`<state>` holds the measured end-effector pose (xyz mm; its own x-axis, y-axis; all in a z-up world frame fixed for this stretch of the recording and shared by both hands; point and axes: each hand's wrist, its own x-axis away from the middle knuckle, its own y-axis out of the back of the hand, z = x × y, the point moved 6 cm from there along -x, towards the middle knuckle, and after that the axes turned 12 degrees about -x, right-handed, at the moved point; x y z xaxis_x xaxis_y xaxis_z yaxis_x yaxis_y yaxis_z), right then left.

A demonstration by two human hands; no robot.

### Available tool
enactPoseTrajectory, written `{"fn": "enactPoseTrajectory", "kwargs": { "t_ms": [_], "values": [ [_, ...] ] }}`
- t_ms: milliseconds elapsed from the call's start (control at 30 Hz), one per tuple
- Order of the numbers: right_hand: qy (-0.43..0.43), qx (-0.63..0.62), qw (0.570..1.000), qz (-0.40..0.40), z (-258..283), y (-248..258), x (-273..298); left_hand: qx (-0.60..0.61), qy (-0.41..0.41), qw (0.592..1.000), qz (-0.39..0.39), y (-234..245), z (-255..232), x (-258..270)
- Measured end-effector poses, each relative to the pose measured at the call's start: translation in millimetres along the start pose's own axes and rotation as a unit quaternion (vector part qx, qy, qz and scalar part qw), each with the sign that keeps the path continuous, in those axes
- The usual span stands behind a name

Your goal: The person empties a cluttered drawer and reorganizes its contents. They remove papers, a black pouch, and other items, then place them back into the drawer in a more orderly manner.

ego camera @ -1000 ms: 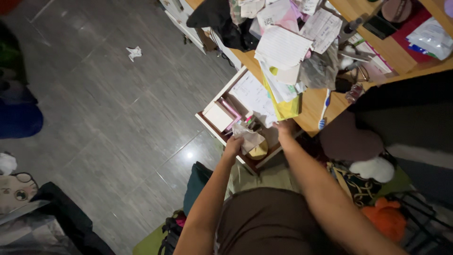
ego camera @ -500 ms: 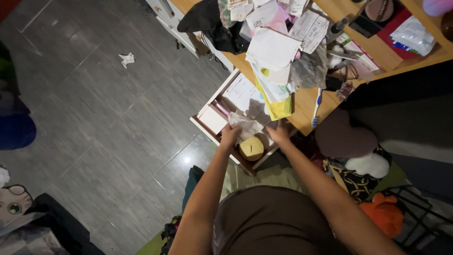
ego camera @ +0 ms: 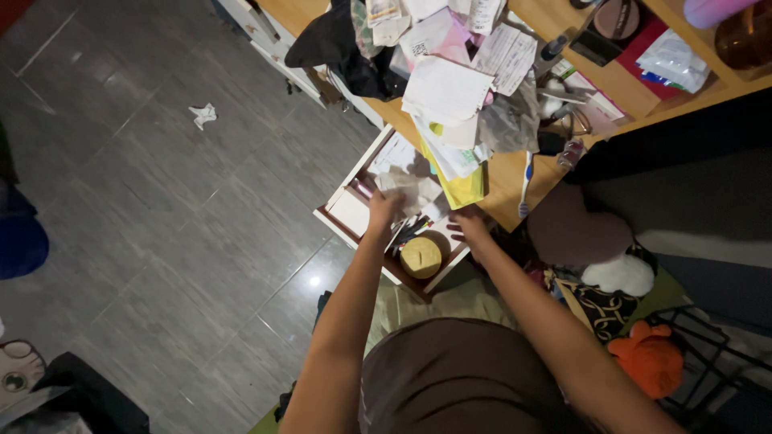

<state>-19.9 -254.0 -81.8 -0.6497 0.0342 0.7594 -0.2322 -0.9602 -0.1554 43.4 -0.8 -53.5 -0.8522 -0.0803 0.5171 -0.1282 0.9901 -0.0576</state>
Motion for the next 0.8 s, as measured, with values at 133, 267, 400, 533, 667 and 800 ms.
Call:
{"fn": "enactPoseTrajectory", "kwargs": {
  "t_ms": [133,267,400,533,667,800],
  "values": [
    [0.002,0.066,0.996,0.056,6,-4,22,0.006,-0.009,1.000,-0.003,-11,-15,-28],
    [0.031,0.173,0.977,0.124,30,-19,44,0.071,0.009,0.997,-0.032,-6,-7,-41],
    [0.046,0.251,0.951,0.173,71,-33,66,0.026,0.011,0.995,-0.091,5,14,-28],
    [0.085,0.291,0.925,0.229,130,-46,83,-0.022,0.039,0.993,-0.109,10,32,-25],
    [0.123,0.256,0.931,0.228,182,-56,101,-0.060,-0.070,0.981,-0.172,22,12,-41],
    [0.145,0.142,0.958,0.200,202,-65,120,-0.082,-0.133,0.965,-0.211,45,-49,-89]
  ]
}}
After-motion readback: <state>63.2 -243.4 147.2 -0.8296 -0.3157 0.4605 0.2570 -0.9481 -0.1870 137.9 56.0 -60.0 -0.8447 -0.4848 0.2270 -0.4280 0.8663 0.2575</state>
